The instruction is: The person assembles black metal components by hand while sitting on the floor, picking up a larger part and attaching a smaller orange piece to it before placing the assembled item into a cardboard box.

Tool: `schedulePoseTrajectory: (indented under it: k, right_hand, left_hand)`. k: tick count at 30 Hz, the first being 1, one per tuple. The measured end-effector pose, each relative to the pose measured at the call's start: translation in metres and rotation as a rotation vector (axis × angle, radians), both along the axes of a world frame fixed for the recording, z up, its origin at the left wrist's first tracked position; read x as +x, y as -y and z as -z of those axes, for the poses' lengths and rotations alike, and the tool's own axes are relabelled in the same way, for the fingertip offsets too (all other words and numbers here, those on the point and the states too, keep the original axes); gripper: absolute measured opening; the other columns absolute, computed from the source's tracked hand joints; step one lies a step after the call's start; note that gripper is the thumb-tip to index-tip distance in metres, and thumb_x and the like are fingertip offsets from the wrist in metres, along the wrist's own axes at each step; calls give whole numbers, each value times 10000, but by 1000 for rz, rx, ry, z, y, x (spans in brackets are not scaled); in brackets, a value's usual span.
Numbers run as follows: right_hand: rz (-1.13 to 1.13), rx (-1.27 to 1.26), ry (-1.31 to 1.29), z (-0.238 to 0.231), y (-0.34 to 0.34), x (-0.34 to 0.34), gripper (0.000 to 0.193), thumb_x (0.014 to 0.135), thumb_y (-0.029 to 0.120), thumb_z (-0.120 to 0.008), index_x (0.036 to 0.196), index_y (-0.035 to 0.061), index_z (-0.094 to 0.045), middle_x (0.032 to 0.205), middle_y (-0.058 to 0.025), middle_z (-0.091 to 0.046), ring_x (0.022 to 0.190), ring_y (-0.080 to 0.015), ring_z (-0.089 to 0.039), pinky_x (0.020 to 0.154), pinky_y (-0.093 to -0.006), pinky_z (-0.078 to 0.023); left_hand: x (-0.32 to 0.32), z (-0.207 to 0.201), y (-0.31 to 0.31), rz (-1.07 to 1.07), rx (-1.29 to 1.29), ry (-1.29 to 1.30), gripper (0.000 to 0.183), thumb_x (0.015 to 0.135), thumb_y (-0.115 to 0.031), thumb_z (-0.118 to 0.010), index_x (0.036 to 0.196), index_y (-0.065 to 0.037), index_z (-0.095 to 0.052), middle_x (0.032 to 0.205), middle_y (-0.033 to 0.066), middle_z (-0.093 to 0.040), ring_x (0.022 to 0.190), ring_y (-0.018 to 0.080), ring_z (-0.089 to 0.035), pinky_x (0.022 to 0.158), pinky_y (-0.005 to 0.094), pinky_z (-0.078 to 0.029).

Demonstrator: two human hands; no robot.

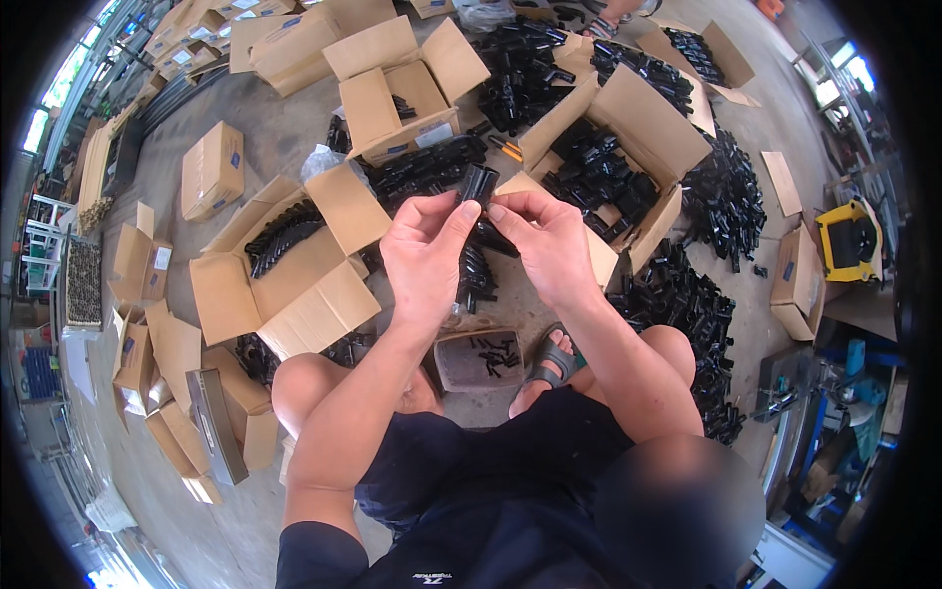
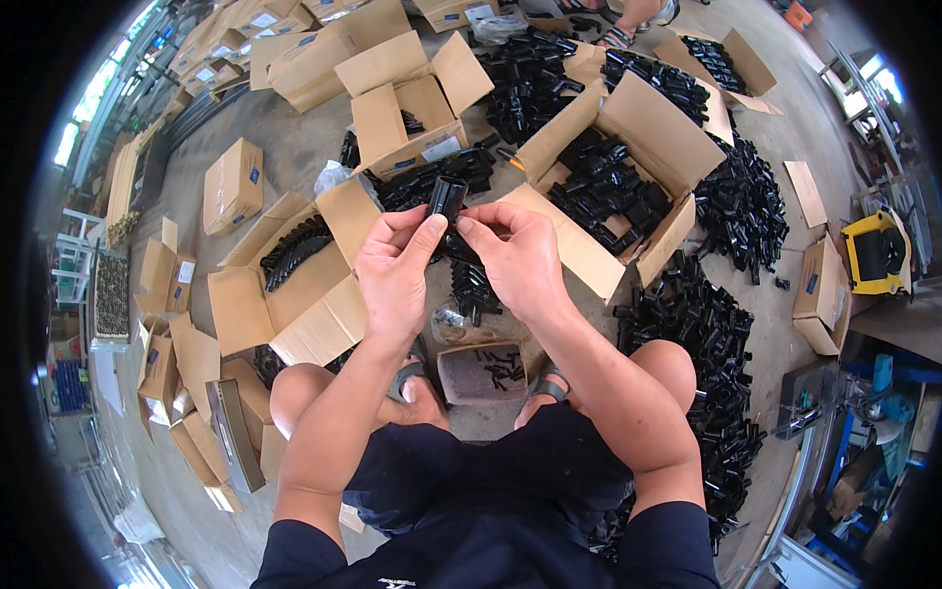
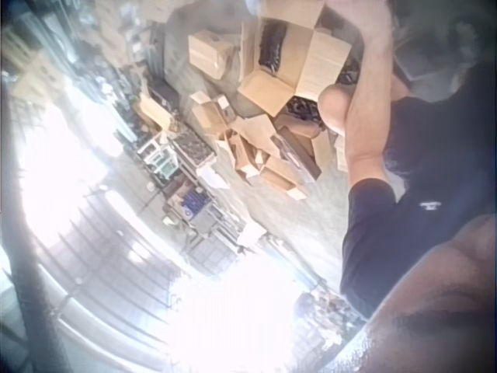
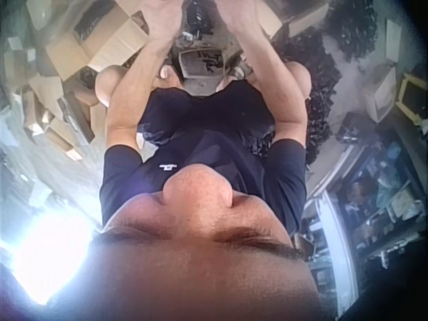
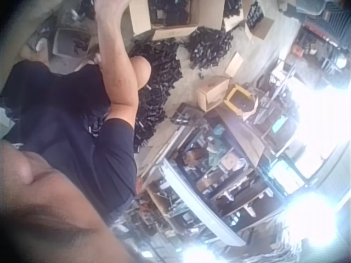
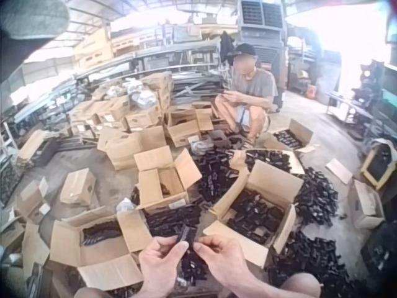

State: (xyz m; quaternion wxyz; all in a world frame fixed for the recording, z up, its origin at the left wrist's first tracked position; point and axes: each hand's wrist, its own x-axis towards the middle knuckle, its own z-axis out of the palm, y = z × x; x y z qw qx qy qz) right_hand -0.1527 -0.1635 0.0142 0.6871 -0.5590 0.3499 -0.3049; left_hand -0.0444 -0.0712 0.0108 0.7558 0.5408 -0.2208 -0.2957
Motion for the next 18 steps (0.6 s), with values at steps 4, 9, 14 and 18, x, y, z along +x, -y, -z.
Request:
schedulePoseTrajectory:
  k: [4, 9, 14, 18]
  right_hand:
    - [-10, -53, -120, -6, -1, -2, 177, 946, 128, -709, 973, -45, -734, 748, -13, -668, 659, -53, -554, 565, -244, -441]
    - [-17, -430, -198, 1, 3, -3, 185, 951, 138, -699, 947, -45, -727, 738, -37, -658, 651, -77, -551, 572, -272, -434]
    - [-117, -519, -89, 0, 10, -6, 176, 944, 133, -706, 959, -42, -715, 814, -67, -673, 695, -98, -577, 624, -282, -458]
    - [-135, -175, -77, -7, 9, -6, 185, 945, 134, -707, 1003, -41, -689, 804, -71, -656, 711, -113, -590, 639, -296, -473]
  left_hand:
    - [0, 1, -2, 11, 18, 10, 200, 930, -45, -735, 1077, 53, -643, 1013, 106, -731, 894, 98, -660, 818, 235, -528]
    - [0, 2, -1, 2, 44, 23, 213, 930, -52, -738, 1086, 58, -643, 996, 98, -728, 888, 92, -655, 809, 232, -520]
    - [5, 4, -3, 17, 25, -10, 205, 930, -50, -738, 1079, 55, -644, 994, 97, -727, 889, 88, -650, 806, 229, -518]
    - [2, -3, -3, 13, 14, -29, 196, 928, -51, -740, 1068, 49, -647, 987, 91, -726, 878, 83, -647, 790, 225, -516]
